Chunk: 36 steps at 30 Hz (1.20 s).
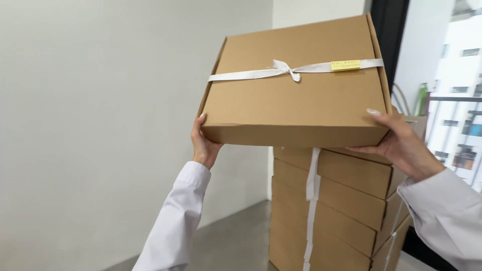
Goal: The person ties a white ribbon around a cardboard box and secures it with a bow. They then pick up a yellow sticky note and a pencil, write on the note, and attach it to the box. Finally, the person stacks the labeled box on top of a pile of other boxes.
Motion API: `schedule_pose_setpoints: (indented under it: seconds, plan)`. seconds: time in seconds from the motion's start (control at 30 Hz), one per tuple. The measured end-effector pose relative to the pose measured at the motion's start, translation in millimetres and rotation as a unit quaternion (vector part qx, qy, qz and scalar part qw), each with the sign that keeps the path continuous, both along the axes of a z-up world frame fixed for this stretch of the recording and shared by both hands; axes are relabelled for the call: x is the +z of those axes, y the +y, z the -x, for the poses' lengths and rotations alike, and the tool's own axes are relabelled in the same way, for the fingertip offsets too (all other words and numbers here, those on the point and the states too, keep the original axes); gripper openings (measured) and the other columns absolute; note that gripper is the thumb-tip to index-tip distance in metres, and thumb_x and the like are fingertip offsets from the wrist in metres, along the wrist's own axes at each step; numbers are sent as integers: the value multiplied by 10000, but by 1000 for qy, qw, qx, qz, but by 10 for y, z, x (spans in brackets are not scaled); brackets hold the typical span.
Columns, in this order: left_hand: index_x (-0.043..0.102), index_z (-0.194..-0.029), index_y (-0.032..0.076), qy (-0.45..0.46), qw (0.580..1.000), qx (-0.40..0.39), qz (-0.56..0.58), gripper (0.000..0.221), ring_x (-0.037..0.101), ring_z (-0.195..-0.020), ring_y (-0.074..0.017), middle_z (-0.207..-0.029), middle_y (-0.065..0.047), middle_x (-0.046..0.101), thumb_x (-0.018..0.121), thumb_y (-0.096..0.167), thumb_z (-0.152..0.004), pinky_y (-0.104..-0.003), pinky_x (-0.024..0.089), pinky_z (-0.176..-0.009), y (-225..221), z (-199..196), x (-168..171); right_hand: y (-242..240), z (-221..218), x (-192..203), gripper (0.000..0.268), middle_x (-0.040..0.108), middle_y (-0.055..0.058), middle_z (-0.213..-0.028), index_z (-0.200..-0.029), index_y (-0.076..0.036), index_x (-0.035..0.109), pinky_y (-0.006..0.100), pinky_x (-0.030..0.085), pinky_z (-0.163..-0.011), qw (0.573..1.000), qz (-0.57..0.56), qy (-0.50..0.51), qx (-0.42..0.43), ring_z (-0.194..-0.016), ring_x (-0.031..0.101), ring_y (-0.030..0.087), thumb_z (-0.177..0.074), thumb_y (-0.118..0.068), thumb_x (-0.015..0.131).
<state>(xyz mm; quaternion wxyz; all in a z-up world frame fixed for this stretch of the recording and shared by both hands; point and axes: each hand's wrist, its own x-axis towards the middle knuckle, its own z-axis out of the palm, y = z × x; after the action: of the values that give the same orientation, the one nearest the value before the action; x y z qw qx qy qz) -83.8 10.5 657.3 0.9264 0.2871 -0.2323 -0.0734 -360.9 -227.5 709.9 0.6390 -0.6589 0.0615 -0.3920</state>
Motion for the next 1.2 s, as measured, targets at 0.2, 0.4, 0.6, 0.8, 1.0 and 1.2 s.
schedule_pose_setpoints:
  seconds: [0.2, 0.4, 0.6, 0.8, 1.0, 1.2]
  plan:
    - [604, -1171, 217, 21, 997, -64, -28, 429, 605, -1002, -162, -1122, 6, 652, 591, 420, -793, -337, 516, -748, -789, -421, 42, -51, 0, 54, 965, 406, 7, -1601, -1618, -375, 149, 536, 530, -932, 985, 99, 39, -136, -1313, 528, 284, -836, 6, 566]
    - [558, -1229, 288, 19, 993, -74, -90, 537, 582, -1054, -130, -1204, 23, 621, 566, 523, -746, -334, 512, -800, -1464, -711, 173, -467, -82, -16, 1048, 455, -12, -1540, -1611, -327, 193, 359, 385, -1144, 947, 231, 28, -224, -1402, 439, 161, -714, -127, 696]
    - [557, -1333, 299, 65, 982, -24, -176, 743, 534, -1174, -148, -1335, 30, 572, 507, 658, -685, -358, 500, -898, -1892, -724, 287, -1148, -294, -181, 1193, 463, 26, -1539, -1636, -375, 31, 408, 491, -965, 925, 240, 82, -283, -1228, 518, 241, -697, -211, 748]
    - [554, -1323, 214, 58, 979, -23, -195, 817, 553, -1163, -164, -1315, 8, 595, 502, 691, -661, -368, 489, -915, -2193, -970, 425, -1327, -443, -220, 1167, 425, 111, -1518, -1643, -277, 32, 465, 338, -1092, 878, 308, 102, -353, -1379, 336, 309, -695, -422, 698]
    - [565, -1395, 199, -6, 966, 32, -256, 947, 556, -1282, -203, -1437, 8, 576, 411, 790, -671, -425, 500, -1000, -2303, -1025, 508, -1563, -603, -294, 1267, 482, 272, -1247, -1666, -335, -40, 462, 385, -1035, 842, 327, 154, -400, -1255, 439, 402, -654, -559, 687]
    - [471, -1169, 126, -104, 955, 50, -274, 814, 551, -1162, -162, -1302, -23, 587, 392, 803, -725, -308, 442, -954, -2601, -1382, 234, -2042, -803, -529, 1289, 283, 138, -1344, -1642, -340, 172, 529, 247, -1093, 788, 392, 99, -464, -1291, 370, 349, -537, -598, 783]
